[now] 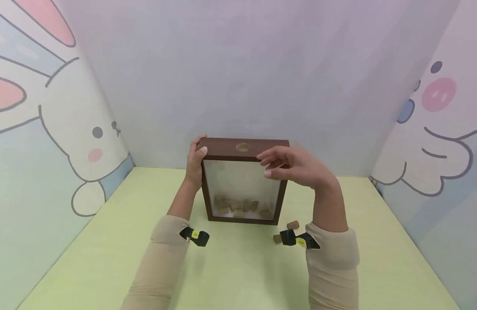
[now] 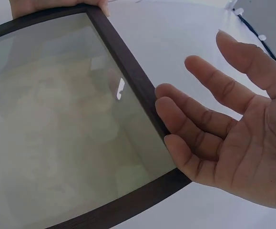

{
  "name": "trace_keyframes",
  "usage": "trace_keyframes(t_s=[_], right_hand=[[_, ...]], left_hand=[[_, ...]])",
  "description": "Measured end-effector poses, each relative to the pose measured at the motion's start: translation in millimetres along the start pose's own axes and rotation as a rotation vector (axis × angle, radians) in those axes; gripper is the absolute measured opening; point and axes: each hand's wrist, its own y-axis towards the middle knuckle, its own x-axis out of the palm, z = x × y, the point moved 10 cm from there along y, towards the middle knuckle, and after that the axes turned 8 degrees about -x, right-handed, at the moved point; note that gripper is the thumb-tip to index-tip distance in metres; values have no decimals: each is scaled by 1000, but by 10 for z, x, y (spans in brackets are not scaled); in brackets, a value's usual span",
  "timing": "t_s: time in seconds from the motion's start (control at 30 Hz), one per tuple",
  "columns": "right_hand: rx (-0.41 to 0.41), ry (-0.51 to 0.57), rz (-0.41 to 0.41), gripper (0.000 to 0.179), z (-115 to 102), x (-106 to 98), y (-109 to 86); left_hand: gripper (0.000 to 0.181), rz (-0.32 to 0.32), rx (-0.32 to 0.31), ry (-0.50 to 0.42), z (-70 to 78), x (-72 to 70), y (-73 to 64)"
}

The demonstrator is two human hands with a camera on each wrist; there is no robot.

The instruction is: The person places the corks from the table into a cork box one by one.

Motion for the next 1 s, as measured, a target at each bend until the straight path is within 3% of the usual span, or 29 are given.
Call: trace_keyframes(t_s=[0.5,0.87,1.0], right_hand=[[-13,118,-61,28,433,55,-474],[-7,151,-28,27,672,-1,-696],[26,198,6,28,810,-18,-779]], left_hand=[[75,-6,-10,-3,34,15,-69],[70,-33,-20,-12,19,44,-77],[67,-48,-26,-8,100,71,-104]])
